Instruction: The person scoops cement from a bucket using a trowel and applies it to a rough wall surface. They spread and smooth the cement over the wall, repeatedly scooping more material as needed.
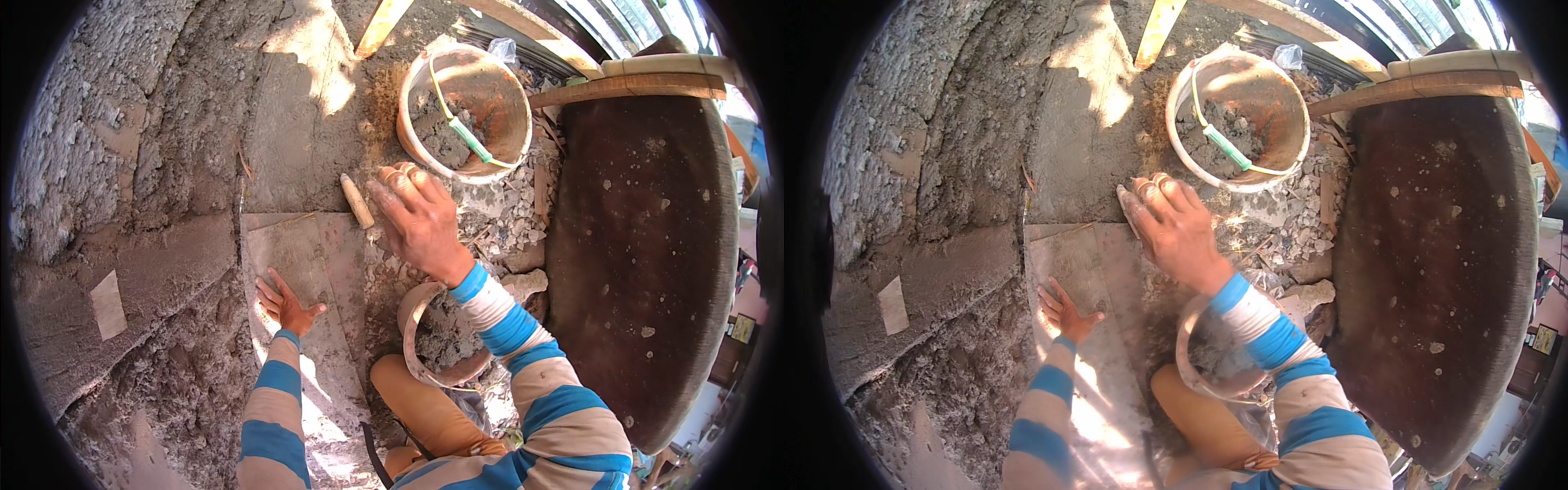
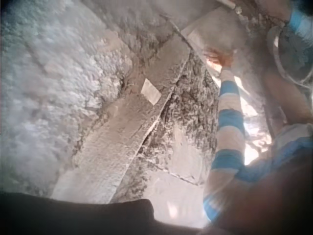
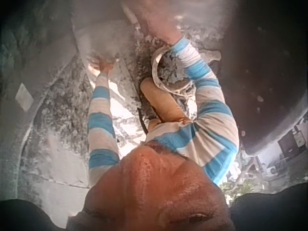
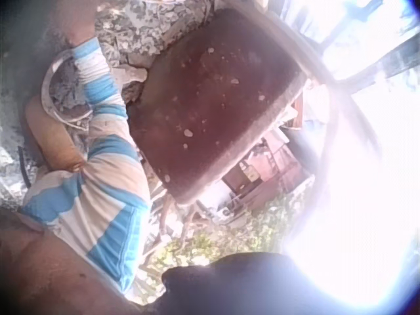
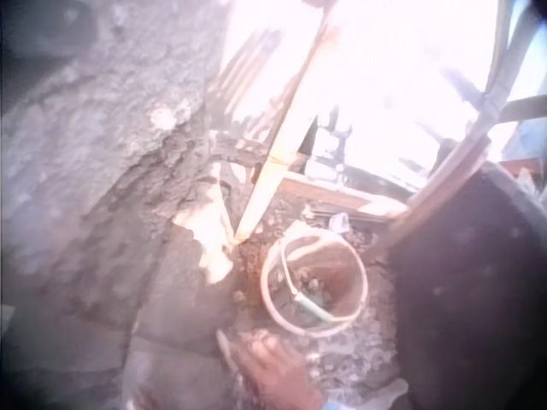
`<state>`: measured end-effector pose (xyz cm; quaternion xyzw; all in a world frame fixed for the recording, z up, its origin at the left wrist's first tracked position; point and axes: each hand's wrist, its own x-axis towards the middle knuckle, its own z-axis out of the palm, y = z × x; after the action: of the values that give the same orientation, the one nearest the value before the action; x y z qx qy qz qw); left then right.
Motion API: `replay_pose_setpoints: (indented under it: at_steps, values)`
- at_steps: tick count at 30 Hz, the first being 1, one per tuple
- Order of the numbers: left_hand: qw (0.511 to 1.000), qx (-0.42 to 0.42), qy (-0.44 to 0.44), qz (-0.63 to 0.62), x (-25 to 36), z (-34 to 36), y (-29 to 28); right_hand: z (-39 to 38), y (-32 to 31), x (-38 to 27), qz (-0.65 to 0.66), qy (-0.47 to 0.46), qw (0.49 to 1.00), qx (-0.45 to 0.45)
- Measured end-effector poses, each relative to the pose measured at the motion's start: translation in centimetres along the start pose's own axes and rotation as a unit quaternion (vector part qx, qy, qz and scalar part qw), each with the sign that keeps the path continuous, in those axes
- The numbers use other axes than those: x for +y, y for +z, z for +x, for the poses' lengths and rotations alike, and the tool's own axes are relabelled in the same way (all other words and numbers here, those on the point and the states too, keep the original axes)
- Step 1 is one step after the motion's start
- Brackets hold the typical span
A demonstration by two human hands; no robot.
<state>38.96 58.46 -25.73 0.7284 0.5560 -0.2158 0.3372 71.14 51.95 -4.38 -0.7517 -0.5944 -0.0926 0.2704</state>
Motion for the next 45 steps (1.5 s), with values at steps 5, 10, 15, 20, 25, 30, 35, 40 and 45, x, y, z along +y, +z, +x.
replay_pose_setpoints:
  at_steps: [5, 10, 15, 20, 25, 30, 35, 40, 45]
  values:
    - [1.000, -0.002, 0.004, -0.001, 0.7, 0.3, -0.3, 4.3, -7.8, 12.7, -0.256, -0.108, 0.960, -0.014]
    - [1.000, -0.024, 0.007, 0.001, 2.0, 0.2, -0.4, 7.9, -10.5, 28.9, 0.038, 0.344, 0.931, 0.115]
    - [1.000, -0.024, 0.009, -0.004, 1.4, -0.3, -0.7, 8.3, -7.4, 25.0, -0.163, 0.348, 0.879, 0.282]
    - [1.000, -0.021, 0.003, -0.016, 0.7, -0.3, -1.2, 0.3, 2.6, 1.4, -0.030, 0.095, 0.995, 0.024]
    - [0.999, -0.030, -0.001, -0.025, 1.9, -0.2, -1.5, -5.2, 14.6, 1.9, -0.003, 0.399, 0.895, -0.198]
    - [0.999, -0.016, 0.023, -0.019, 2.5, -0.5, -1.3, -3.4, 20.0, 6.5, 0.238, 0.579, 0.751, -0.210]
    - [1.000, -0.015, -0.006, -0.001, 1.2, -0.4, -1.1, -2.7, 20.8, 2.2, 0.197, 0.619, 0.740, -0.175]
    - [1.000, -0.009, 0.005, 0.008, 1.6, -0.2, -1.1, -2.6, 19.8, 0.7, 0.067, 0.588, 0.798, -0.114]
    - [1.000, -0.026, -0.008, 0.005, 2.1, -0.4, -1.4, -3.5, 19.2, 1.6, 0.100, 0.598, 0.792, -0.076]
